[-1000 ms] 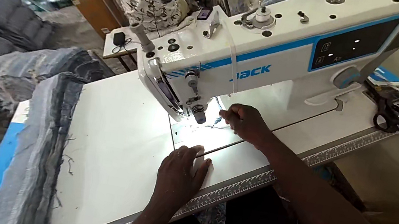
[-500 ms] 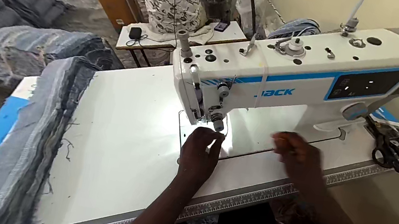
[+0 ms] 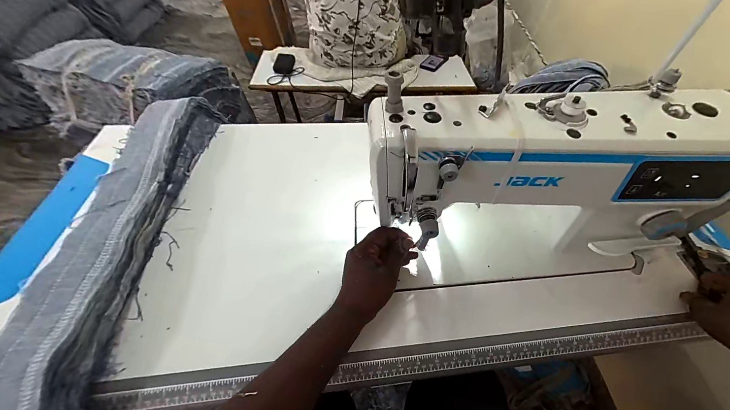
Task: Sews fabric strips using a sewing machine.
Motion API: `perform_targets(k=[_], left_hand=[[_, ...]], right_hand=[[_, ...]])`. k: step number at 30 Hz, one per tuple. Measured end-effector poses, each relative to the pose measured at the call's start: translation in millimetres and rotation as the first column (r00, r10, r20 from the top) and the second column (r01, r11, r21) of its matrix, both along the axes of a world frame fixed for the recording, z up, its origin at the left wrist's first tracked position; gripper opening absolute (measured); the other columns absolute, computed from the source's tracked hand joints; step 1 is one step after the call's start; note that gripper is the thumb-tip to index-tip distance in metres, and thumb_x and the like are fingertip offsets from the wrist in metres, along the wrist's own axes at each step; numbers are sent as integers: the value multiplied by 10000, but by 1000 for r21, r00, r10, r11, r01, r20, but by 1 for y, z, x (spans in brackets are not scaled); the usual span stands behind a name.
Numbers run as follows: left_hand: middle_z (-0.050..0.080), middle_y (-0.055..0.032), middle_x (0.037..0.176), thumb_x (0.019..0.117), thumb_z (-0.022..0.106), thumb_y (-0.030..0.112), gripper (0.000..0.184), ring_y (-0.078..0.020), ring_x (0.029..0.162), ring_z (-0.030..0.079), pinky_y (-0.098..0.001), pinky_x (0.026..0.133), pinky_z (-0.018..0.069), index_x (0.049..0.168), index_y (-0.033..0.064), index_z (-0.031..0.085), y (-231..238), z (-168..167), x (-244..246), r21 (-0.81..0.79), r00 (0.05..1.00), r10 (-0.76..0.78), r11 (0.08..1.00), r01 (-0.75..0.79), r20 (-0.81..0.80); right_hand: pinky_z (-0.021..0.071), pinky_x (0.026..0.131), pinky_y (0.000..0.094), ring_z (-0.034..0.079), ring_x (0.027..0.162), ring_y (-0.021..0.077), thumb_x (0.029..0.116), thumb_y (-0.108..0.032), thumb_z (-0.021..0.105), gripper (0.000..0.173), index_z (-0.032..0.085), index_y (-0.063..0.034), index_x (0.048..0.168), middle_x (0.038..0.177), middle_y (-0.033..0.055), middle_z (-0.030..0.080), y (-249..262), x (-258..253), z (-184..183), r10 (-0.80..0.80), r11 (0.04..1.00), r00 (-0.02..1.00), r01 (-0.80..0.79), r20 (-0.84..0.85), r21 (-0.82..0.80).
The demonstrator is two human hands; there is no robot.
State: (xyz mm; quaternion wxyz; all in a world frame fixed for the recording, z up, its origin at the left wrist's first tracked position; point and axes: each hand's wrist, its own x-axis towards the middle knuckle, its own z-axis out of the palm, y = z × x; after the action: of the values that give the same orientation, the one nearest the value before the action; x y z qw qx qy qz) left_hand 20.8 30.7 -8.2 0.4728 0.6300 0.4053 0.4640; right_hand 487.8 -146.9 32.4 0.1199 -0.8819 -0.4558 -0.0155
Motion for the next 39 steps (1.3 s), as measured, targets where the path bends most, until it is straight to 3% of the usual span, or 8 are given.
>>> perform_targets(k=[7,9,13,16,20,24,29,39], left_hand=[[759,-32,942,1011,662,154,116,-146,855,744,-331,809,636,1064,81,734,2,-5,0,43,1000,23,999,-23,-1],[755,-27,934,1000,679,157,108,-137,839,736,-320,797,632,1054,87,742,2,-6,1,55,999,45,997,-45,4],[755,-23,913,1004,674,164,111,-122,819,734,-309,785,630,1058,89,736,1,-7,2,54,998,67,996,-67,-6],[750,3,930,1006,673,180,107,-95,807,722,-286,766,621,1064,112,733,-3,-6,0,81,995,75,994,-69,-71],[714,0,949,984,690,187,111,-63,720,668,-255,671,592,1054,124,750,-14,-2,-4,176,960,170,976,-132,-221],[707,12,949,997,671,216,122,-52,778,665,-236,693,573,1038,144,761,-22,2,-6,254,915,231,956,-149,-332],[700,10,919,991,679,220,120,-56,737,642,-239,670,551,1014,134,760,-21,2,-6,215,913,248,959,-184,-325],[700,-2,910,979,690,190,97,-63,745,655,-252,681,569,987,109,743,-20,1,-7,202,928,207,968,-148,-311]], right_hand=[[470,775,762,642,926,535,887,-234,806,308,707,52,944,971,325,667,2,47,-4,-102,954,994,88,-34,-286],[484,761,701,639,862,465,951,-257,750,326,708,64,912,906,293,668,-5,47,4,-181,967,958,133,-222,-218],[579,671,327,652,731,146,1079,-331,470,307,644,-78,1087,903,55,670,-43,5,13,-109,951,533,301,-839,68],[511,495,205,570,569,51,1041,-533,505,426,655,-135,1056,754,-25,602,-87,-49,-17,-28,948,275,313,-961,62],[546,466,258,604,516,87,982,-577,586,455,651,-128,951,665,-28,616,-133,-152,-34,36,929,239,350,-970,120],[570,481,298,651,561,122,792,-660,776,545,700,-140,934,742,-6,685,-132,-198,-22,160,986,101,-64,-982,154],[544,477,269,617,539,107,682,-774,787,671,669,-156,918,708,-18,634,-61,-229,0,7,937,60,-350,-998,-15],[552,498,251,628,547,120,715,-771,767,680,661,-128,909,696,17,614,2,-248,1,1,926,77,-375,-997,-28]])
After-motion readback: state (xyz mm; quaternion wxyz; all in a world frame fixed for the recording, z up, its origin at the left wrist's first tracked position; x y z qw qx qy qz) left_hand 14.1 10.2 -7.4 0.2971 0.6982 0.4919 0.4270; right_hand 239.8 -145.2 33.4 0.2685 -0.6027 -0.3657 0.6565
